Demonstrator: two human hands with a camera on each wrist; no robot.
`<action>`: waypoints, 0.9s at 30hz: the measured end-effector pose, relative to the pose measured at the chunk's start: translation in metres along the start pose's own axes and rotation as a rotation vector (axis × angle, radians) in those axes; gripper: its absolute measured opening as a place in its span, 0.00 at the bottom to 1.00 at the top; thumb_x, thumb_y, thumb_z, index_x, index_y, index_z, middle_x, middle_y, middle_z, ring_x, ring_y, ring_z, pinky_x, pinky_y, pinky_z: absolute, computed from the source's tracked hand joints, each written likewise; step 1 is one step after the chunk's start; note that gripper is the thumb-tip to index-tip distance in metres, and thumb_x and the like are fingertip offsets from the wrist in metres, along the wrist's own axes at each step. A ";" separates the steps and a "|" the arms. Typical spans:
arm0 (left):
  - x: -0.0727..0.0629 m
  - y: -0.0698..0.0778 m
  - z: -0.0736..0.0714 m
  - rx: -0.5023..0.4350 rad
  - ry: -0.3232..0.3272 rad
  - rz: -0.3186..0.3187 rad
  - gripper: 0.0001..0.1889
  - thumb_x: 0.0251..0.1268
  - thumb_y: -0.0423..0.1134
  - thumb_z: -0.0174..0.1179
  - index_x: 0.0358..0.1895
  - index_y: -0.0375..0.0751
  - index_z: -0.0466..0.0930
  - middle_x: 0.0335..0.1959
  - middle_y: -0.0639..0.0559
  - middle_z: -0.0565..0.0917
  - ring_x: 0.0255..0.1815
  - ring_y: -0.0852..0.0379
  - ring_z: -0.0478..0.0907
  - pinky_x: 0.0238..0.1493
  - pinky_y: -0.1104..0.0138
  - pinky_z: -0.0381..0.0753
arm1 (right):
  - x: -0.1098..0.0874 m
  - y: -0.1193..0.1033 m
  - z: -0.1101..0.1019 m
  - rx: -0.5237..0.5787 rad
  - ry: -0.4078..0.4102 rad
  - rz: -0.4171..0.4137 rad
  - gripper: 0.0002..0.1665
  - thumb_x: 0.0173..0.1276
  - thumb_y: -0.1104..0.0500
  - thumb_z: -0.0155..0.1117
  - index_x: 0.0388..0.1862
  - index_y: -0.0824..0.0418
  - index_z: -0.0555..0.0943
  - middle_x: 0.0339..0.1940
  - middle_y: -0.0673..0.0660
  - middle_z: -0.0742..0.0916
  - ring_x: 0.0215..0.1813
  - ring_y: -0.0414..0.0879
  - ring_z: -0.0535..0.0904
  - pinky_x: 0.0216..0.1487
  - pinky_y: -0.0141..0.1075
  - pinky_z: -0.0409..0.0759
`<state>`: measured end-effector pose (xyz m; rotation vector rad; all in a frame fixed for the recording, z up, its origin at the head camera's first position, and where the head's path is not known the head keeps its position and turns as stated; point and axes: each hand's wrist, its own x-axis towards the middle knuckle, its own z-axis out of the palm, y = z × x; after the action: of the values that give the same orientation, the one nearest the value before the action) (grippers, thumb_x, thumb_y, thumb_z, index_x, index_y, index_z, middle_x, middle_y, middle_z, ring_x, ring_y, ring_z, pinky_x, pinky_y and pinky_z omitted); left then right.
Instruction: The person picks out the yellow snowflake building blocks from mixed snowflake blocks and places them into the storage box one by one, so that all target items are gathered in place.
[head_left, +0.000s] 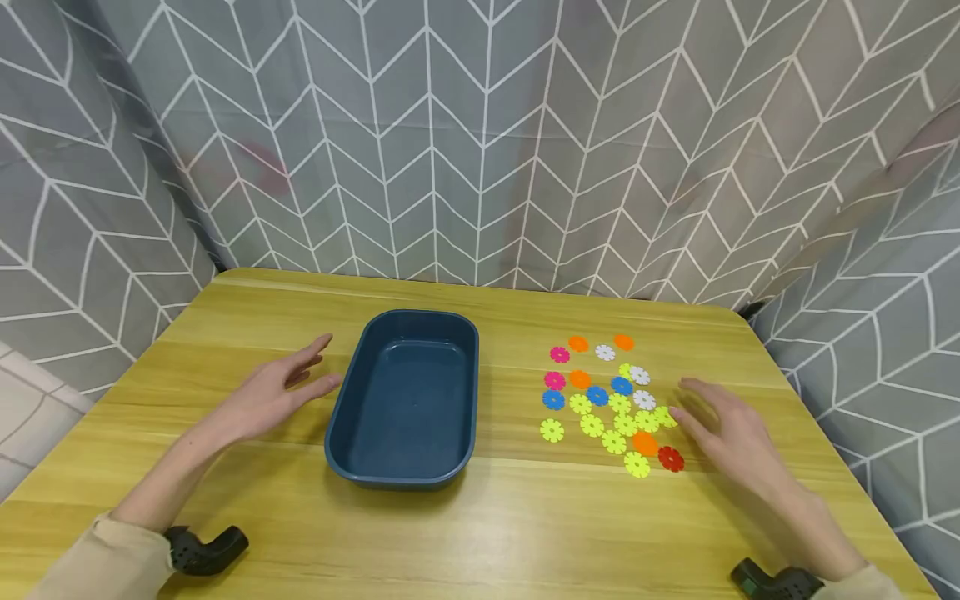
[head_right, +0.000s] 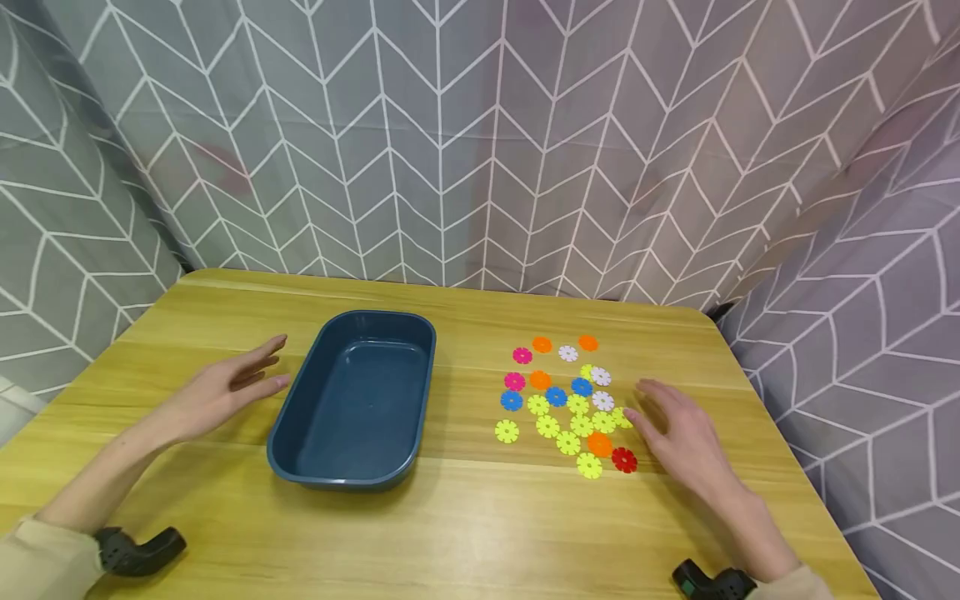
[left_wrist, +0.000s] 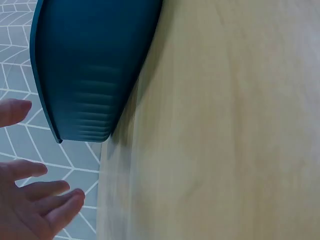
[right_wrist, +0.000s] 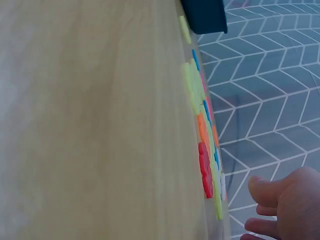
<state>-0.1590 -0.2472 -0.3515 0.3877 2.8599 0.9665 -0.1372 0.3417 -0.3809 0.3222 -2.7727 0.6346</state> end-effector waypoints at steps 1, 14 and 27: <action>0.000 0.000 0.000 -0.040 -0.010 0.009 0.41 0.75 0.58 0.53 0.81 0.40 0.48 0.77 0.31 0.59 0.71 0.29 0.66 0.66 0.40 0.69 | 0.000 0.001 0.001 0.018 0.001 0.010 0.29 0.71 0.51 0.66 0.65 0.66 0.76 0.62 0.73 0.80 0.63 0.74 0.73 0.57 0.68 0.67; 0.004 0.001 0.009 -0.411 -0.131 0.132 0.42 0.72 0.43 0.60 0.81 0.40 0.46 0.81 0.39 0.54 0.77 0.35 0.58 0.61 0.65 0.78 | -0.010 0.013 0.011 0.205 0.005 0.182 0.24 0.70 0.48 0.67 0.62 0.57 0.82 0.59 0.62 0.85 0.53 0.15 0.69 0.50 0.11 0.62; 0.004 0.001 0.018 -0.467 -0.181 0.137 0.42 0.72 0.41 0.60 0.81 0.38 0.45 0.82 0.38 0.49 0.79 0.34 0.51 0.69 0.61 0.70 | -0.006 0.013 0.023 0.263 0.028 0.174 0.25 0.62 0.52 0.76 0.56 0.58 0.85 0.53 0.63 0.88 0.49 0.14 0.72 0.50 0.11 0.66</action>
<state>-0.1598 -0.2353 -0.3651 0.5886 2.3729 1.4892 -0.1399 0.3438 -0.4083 0.1233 -2.7111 1.0417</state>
